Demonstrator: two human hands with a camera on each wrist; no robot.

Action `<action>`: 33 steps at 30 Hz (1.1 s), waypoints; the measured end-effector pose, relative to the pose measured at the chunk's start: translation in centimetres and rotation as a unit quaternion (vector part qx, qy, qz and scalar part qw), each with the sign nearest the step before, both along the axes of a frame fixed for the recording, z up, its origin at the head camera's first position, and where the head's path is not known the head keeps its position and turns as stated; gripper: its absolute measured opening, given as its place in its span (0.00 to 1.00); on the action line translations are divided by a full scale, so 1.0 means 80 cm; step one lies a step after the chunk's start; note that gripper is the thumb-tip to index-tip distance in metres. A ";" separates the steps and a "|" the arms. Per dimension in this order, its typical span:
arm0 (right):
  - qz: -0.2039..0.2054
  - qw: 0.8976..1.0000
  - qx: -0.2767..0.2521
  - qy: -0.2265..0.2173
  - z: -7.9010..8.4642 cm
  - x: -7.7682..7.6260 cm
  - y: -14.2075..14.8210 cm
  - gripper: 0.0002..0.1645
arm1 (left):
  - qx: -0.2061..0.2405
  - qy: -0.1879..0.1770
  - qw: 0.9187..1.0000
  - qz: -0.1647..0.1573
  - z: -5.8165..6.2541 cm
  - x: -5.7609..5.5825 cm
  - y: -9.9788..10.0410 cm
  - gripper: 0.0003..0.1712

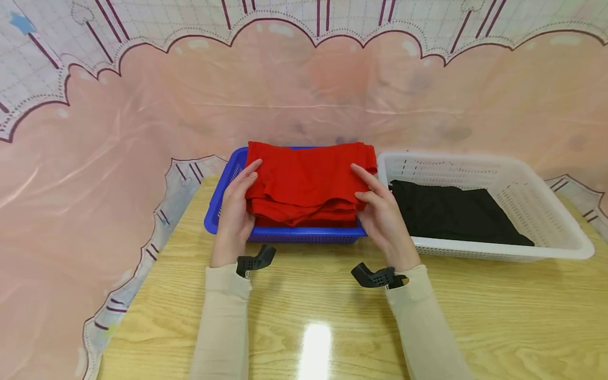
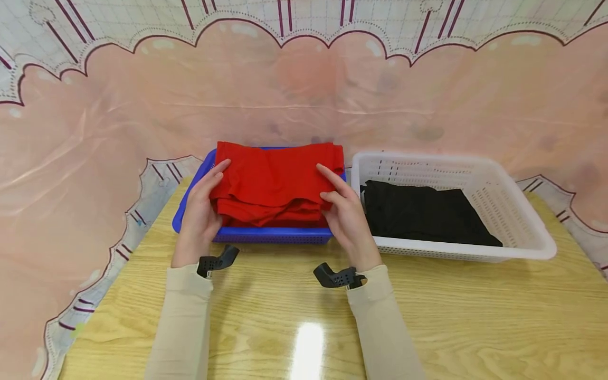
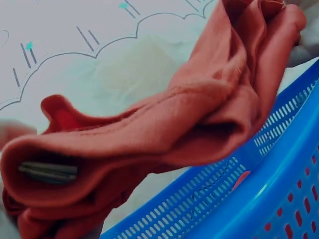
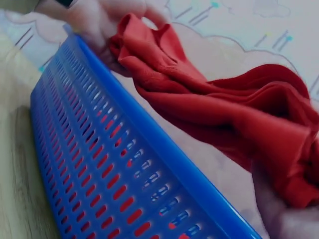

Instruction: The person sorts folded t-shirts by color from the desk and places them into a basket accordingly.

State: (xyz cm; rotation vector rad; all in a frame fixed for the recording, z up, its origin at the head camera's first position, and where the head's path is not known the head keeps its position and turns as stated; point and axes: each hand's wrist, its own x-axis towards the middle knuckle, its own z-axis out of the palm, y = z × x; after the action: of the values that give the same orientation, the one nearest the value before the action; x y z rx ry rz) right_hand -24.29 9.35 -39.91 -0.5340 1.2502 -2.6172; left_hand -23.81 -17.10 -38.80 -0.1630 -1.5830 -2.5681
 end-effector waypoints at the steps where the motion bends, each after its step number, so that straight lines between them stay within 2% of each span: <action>1: -0.009 1.000 0.025 -0.008 0.002 0.000 -0.002 0.29 | -0.005 -0.001 1.000 0.000 0.000 -0.001 -0.001 0.22; 5: -0.037 0.993 0.104 -0.031 0.007 -0.001 -0.010 0.26 | -0.045 -0.007 0.999 0.008 0.000 -0.006 -0.006 0.22; 11: -0.055 0.991 0.112 -0.051 0.008 -0.007 -0.017 0.25 | -0.094 -0.022 0.995 -0.005 -0.001 -0.011 -0.009 0.23; 15: -0.064 0.983 0.162 -0.061 0.009 -0.009 -0.020 0.25 | -0.129 -0.046 0.991 -0.002 -0.002 -0.014 -0.006 0.23; 20: -0.063 0.958 0.272 -0.059 0.009 -0.013 -0.024 0.26 | -0.197 -0.069 0.978 0.018 -0.002 -0.018 -0.003 0.25; 24: -0.055 0.935 0.346 -0.048 0.008 -0.016 -0.025 0.27 | -0.224 -0.082 0.971 0.027 -0.003 -0.020 -0.001 0.25; 27: -0.053 0.924 0.376 -0.043 0.008 -0.018 -0.026 0.27 | -0.235 -0.085 0.968 0.029 -0.003 -0.021 0.000 0.26; 33: -0.059 0.909 0.411 -0.030 0.009 -0.020 -0.030 0.27 | -0.280 -0.091 0.955 0.041 -0.001 -0.022 0.002 0.27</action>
State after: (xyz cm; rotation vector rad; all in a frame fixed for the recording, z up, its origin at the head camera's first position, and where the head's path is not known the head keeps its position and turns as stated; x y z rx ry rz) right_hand -25.91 6.97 -39.22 -0.2117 2.2016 -1.8716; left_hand -25.57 -16.91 -38.88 0.0936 -2.2966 -2.0540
